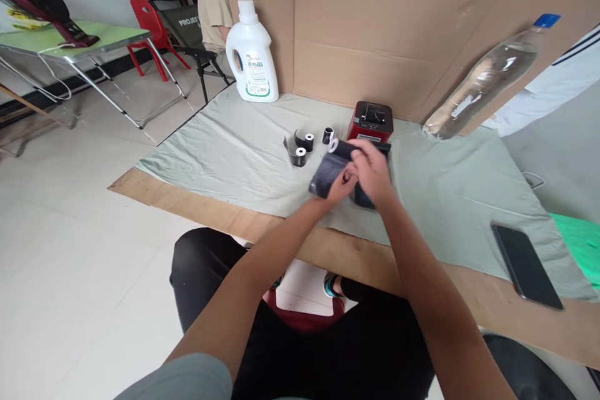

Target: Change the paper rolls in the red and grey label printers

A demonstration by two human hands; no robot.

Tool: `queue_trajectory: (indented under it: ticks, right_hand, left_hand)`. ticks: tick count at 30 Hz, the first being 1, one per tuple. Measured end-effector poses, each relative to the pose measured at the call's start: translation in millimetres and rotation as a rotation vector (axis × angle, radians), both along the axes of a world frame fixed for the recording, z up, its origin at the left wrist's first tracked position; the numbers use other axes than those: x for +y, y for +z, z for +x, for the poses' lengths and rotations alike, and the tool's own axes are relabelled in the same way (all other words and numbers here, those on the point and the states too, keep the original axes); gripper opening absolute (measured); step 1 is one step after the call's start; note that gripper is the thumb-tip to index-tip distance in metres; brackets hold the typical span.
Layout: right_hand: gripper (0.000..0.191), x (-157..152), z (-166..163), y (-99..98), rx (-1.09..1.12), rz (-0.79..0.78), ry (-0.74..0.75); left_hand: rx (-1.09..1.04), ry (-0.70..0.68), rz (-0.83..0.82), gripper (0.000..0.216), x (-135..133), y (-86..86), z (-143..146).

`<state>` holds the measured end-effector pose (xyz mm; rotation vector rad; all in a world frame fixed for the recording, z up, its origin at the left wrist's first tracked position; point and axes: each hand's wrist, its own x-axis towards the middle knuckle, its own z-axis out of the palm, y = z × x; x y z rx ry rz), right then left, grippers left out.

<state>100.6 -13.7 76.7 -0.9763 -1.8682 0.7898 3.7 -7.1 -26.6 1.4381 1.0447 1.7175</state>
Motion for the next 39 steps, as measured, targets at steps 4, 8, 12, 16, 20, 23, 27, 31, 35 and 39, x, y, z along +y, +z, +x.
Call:
queue_trajectory:
  ticks: [4, 8, 12, 16, 20, 23, 27, 31, 35, 39]
  right_hand:
    - [0.050, 24.2, 72.6, -15.2, 0.279, -0.176, -0.173]
    - [0.064, 36.5, 104.8, -35.3, 0.162, -0.124, -0.225]
    - [0.064, 29.4, 99.9, -44.1, 0.005, -0.026, -0.162]
    - [0.054, 18.0, 92.1, -39.1, -0.066, -0.027, -0.041]
    - [0.036, 16.3, 97.9, -32.7, -0.130, 0.039, 0.059]
    - [0.031, 21.8, 105.3, -35.6, -0.164, 0.063, 0.005]
    - [0.031, 31.2, 111.8, -47.9, -0.229, 0.052, -0.110]
    - [0.031, 37.7, 115.6, -57.0, -0.262, 0.043, -0.127]
    - [0.029, 41.5, 115.1, -60.7, -0.300, 0.108, -0.109]
    - [0.026, 46.0, 111.9, -67.2, -0.279, 0.055, -0.134]
  left_hand:
    - [0.250, -0.033, -0.121, 0.011, -10.1, 6.0, -6.3]
    - [0.432, -0.048, -0.103, 0.018, -18.0, 14.5, -7.9]
    - [0.425, -0.070, -0.017, 0.050, -18.1, 16.8, -4.6]
    - [0.400, -0.042, 0.015, 0.049, -15.9, 15.2, -1.9]
    - [0.361, -0.025, -0.023, 0.042, -15.1, 13.6, -0.7]
    - [0.341, -0.009, -0.003, 0.040, -13.9, 12.8, -1.4]
    - [0.324, 0.116, 0.018, 0.023, -11.4, 12.0, -6.1]
    - [0.334, 0.118, 0.038, 0.018, -12.7, 12.9, -10.0]
    - [0.424, -0.026, 0.124, 0.027, -19.7, 19.2, -10.8]
    - [0.726, -0.344, 0.256, 0.044, -26.6, 27.3, -10.1]
